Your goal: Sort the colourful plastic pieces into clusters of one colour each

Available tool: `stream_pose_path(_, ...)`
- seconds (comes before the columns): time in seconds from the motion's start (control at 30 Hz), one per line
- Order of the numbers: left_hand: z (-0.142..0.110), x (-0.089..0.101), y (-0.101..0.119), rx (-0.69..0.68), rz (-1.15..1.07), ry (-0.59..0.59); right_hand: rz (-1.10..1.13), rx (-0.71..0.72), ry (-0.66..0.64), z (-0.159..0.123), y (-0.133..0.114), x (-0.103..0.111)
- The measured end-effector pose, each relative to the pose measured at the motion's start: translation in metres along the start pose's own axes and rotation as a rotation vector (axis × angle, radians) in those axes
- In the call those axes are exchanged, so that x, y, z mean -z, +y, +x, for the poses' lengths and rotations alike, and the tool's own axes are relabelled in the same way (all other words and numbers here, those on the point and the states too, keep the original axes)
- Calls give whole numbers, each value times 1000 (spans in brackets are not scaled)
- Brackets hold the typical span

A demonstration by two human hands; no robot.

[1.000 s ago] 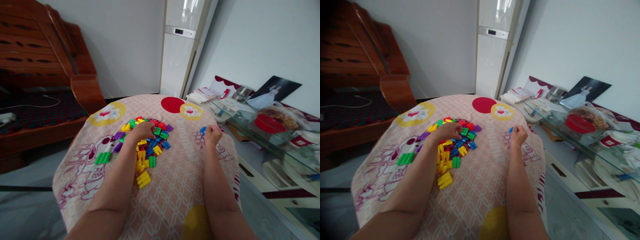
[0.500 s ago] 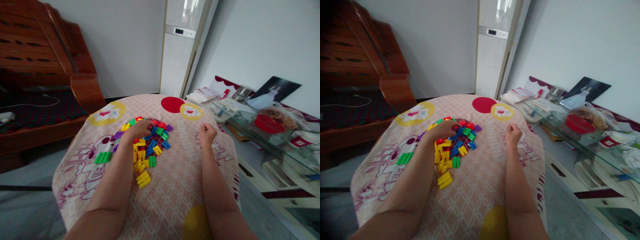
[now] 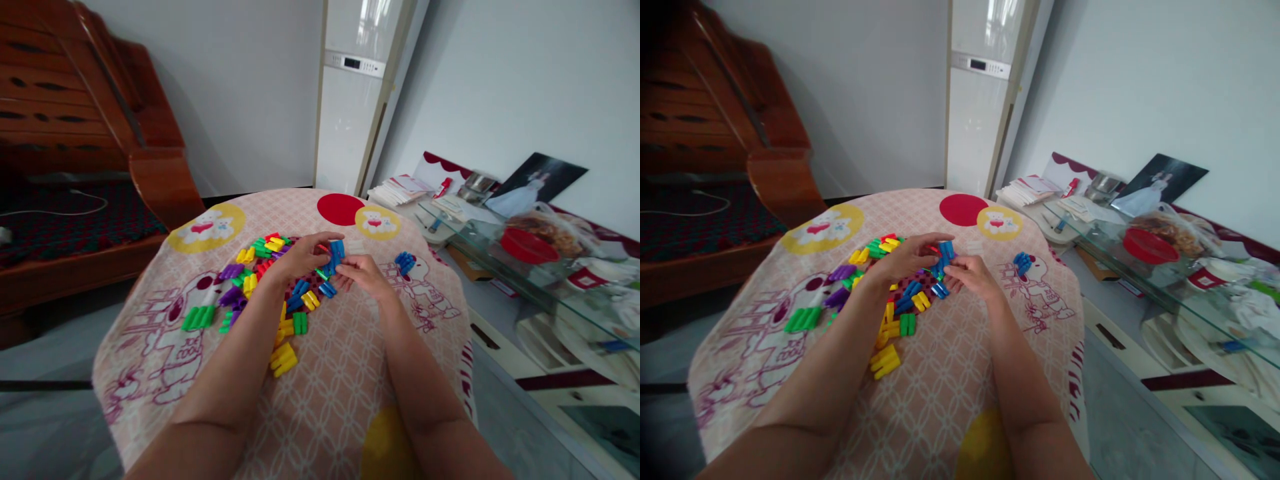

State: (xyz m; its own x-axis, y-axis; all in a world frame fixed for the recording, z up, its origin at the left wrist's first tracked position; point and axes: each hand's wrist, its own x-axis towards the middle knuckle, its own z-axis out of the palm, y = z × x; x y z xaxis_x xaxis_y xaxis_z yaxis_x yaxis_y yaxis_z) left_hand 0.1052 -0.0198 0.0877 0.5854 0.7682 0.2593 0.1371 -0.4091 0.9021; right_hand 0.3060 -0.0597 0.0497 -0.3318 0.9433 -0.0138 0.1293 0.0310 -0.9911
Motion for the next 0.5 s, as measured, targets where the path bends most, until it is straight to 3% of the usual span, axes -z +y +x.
stream_pose_path(0.17, 2, 0, -6, 6, 59, 97, 54, 2, 63, 3, 6, 0)
stream_pose_path(0.5, 4, 5, -9, 47, -139, 304, 14, 47, 284, -2, 0, 20)
